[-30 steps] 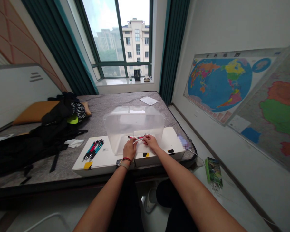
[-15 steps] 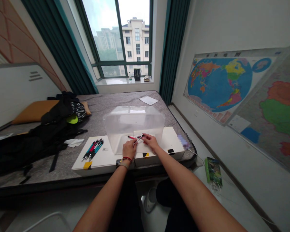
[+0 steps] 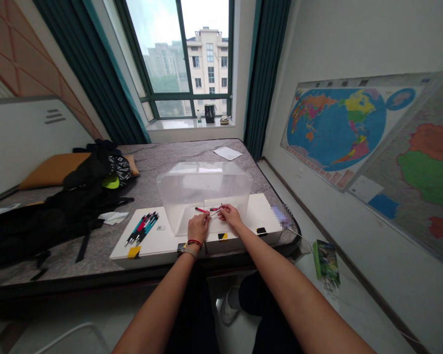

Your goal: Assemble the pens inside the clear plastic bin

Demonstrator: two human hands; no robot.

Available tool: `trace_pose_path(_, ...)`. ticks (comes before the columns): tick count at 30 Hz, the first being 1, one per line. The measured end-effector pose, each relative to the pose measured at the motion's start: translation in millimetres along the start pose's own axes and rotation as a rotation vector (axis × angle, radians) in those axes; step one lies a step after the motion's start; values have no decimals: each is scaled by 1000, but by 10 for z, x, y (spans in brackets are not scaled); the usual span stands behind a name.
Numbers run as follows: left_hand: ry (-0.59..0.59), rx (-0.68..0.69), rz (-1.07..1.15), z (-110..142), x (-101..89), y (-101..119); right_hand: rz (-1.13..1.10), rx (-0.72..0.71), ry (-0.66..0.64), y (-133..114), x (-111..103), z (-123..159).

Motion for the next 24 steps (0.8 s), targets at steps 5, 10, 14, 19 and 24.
trace_pose_path(5,10,0,1,-1,15,-14,-30,15,45,4,-23,-9)
trace_pose_path(10,44,-32,6,-1,-1,-29,-49,16,84,7,-41,-11)
trace_pose_path(14,52,-52,1,2,-31,-24,-36,10,87,-25,-30,16)
trace_pose_path(19,61,-54,14,4,-61,-11,-8,-19,27,-65,19,47)
trace_pose_path(24,52,-22,-12,5,-61,16,139,-22,-19,-19,25,32)
Point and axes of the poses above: each hand's wrist, its own z-axis away from the middle knuckle, its own x-axis out of the palm, y = z × x, the point moved 8 cm from there along -z, towards the middle knuckle, and after that the axes turned 13 degrees about -z, right-handed, at the moved point
